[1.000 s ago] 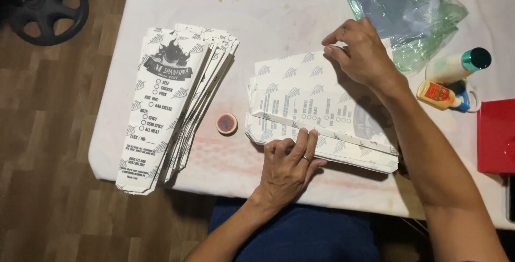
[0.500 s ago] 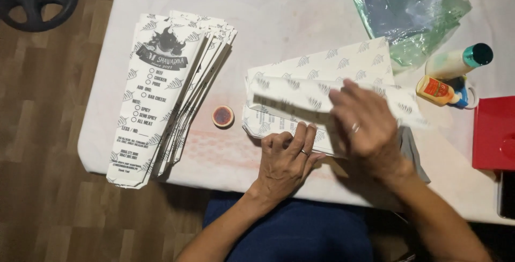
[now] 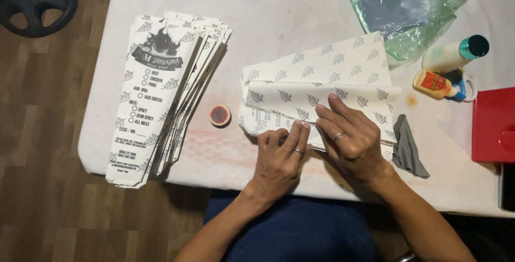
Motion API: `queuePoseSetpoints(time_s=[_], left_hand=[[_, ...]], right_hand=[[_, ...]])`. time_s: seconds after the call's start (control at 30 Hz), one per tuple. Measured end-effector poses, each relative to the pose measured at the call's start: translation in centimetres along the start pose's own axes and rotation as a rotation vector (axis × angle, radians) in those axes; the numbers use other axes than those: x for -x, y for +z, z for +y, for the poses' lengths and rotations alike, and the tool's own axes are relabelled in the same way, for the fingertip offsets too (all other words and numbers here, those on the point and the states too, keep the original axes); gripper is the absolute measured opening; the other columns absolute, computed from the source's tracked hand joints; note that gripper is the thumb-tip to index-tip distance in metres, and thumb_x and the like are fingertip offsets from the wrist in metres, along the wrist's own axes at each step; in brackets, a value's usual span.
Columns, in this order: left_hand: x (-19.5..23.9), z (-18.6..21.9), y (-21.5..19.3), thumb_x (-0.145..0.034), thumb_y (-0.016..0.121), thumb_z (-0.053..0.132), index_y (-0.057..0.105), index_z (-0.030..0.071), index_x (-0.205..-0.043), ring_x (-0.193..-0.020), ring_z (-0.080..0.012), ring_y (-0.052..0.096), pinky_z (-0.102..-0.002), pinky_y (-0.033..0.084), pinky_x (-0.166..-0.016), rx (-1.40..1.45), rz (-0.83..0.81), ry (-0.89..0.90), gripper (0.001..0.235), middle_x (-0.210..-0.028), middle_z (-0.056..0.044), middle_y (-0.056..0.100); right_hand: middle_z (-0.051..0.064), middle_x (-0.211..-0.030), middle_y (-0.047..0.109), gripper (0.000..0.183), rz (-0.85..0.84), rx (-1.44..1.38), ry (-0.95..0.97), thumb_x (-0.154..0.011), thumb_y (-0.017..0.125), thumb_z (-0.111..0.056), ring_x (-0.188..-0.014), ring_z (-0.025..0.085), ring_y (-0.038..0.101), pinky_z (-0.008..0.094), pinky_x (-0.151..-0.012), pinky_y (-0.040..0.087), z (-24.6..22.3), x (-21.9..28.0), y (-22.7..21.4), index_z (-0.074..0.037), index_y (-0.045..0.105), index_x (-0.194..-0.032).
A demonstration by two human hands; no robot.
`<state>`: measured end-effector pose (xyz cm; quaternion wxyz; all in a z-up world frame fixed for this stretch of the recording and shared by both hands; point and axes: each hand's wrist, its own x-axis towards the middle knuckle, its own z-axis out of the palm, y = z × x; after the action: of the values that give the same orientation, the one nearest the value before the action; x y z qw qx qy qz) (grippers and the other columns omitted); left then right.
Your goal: Folding and stacking paper food wrappers at a table.
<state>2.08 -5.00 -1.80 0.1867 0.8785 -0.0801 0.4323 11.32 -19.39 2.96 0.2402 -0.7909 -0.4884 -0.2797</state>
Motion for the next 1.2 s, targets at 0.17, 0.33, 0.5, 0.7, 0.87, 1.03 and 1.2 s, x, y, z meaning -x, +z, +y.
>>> queuePoseSetpoints(time_s=[0.17, 0.33, 0.5, 0.7, 0.87, 1.03, 1.2], left_hand=[[-2.0, -4.4, -1.0, -0.095, 0.067, 0.004, 0.072, -0.003, -0.108, -0.089, -0.0392, 0.065, -0.046, 0.052, -0.079, 0.052, -0.008, 0.075, 0.015, -0.105, -0.02, 0.07], [-3.0, -7.9, -1.0, -0.092, 0.07, 0.0, 0.073, 0.0, -0.098, -0.091, -0.0353, 0.07, -0.043, 0.055, -0.084, 0.073, -0.145, 0.182, 0.007, -0.094, -0.017, 0.071], [-3.5, -8.9, -1.7, -0.092, 0.071, 0.004, 0.075, 0.005, -0.094, -0.086, -0.0296, 0.07, -0.039, 0.054, -0.08, 0.074, -0.25, 0.236, 0.005, -0.088, -0.014, 0.072], [-4.7, -8.8, -2.4, -0.087, 0.075, 0.003, 0.077, 0.005, -0.089, -0.077, -0.0258, 0.068, -0.037, 0.052, -0.072, 0.063, -0.292, 0.268, 0.003, -0.08, -0.013, 0.07], [-4.7, -8.9, -2.5, -0.089, 0.075, 0.002, 0.077, 0.005, -0.092, -0.078, -0.0258, 0.068, -0.037, 0.052, -0.071, 0.064, -0.293, 0.302, 0.005, -0.081, -0.013, 0.07], [-5.0, -8.8, -2.8, -0.09, 0.074, 0.003, 0.076, 0.004, -0.094, -0.078, -0.0268, 0.068, -0.037, 0.052, -0.07, 0.057, -0.313, 0.316, 0.005, -0.083, -0.013, 0.07], [-5.2, -8.3, -2.6, -0.089, 0.074, 0.006, 0.079, 0.012, -0.098, -0.065, -0.0242, 0.063, -0.038, 0.054, -0.067, -0.026, -0.332, 0.356, 0.012, -0.075, -0.009, 0.064]], right_hand=[[0.016, -0.101, 0.08, 0.008, -0.029, -0.037, 0.061, -0.093, 0.075, -0.004, -0.11, 0.041, 0.074, 0.043, -0.08, 0.061, 0.1, 0.4, 0.0, -0.003, 0.077, -0.085], [0.014, -0.1, 0.081, 0.008, -0.055, -0.07, 0.103, -0.092, 0.075, -0.005, -0.109, 0.04, 0.074, 0.044, -0.081, 0.061, 0.3, 0.0, -0.5, -0.004, 0.078, -0.085], [0.015, -0.102, 0.08, 0.005, -0.092, -0.117, 0.131, -0.09, 0.076, -0.007, -0.109, 0.04, 0.075, 0.046, -0.084, 0.061, 0.9, 1.0, -2.0, -0.005, 0.079, -0.087], [0.015, -0.099, 0.08, 0.005, -0.157, -0.078, 0.159, -0.09, 0.076, -0.004, -0.104, 0.038, 0.076, 0.044, -0.082, 0.061, 2.2, 2.8, -4.8, -0.005, 0.08, -0.087], [0.015, -0.097, 0.08, 0.004, -0.179, -0.014, 0.144, -0.09, 0.075, -0.003, -0.099, 0.037, 0.077, 0.043, -0.079, 0.062, 2.7, 3.8, -5.8, -0.004, 0.078, -0.087], [0.013, -0.093, 0.08, 0.006, -0.124, 0.114, 0.04, -0.091, 0.076, -0.006, -0.09, 0.033, 0.078, 0.04, -0.078, 0.063, 2.8, 4.8, -5.0, -0.004, 0.078, -0.086], [0.016, -0.092, 0.075, 0.013, -0.13, 0.164, -0.074, -0.097, 0.066, -0.008, -0.085, 0.033, 0.076, 0.042, -0.081, 0.065, 3.0, 4.8, -4.9, -0.001, 0.074, -0.088]])
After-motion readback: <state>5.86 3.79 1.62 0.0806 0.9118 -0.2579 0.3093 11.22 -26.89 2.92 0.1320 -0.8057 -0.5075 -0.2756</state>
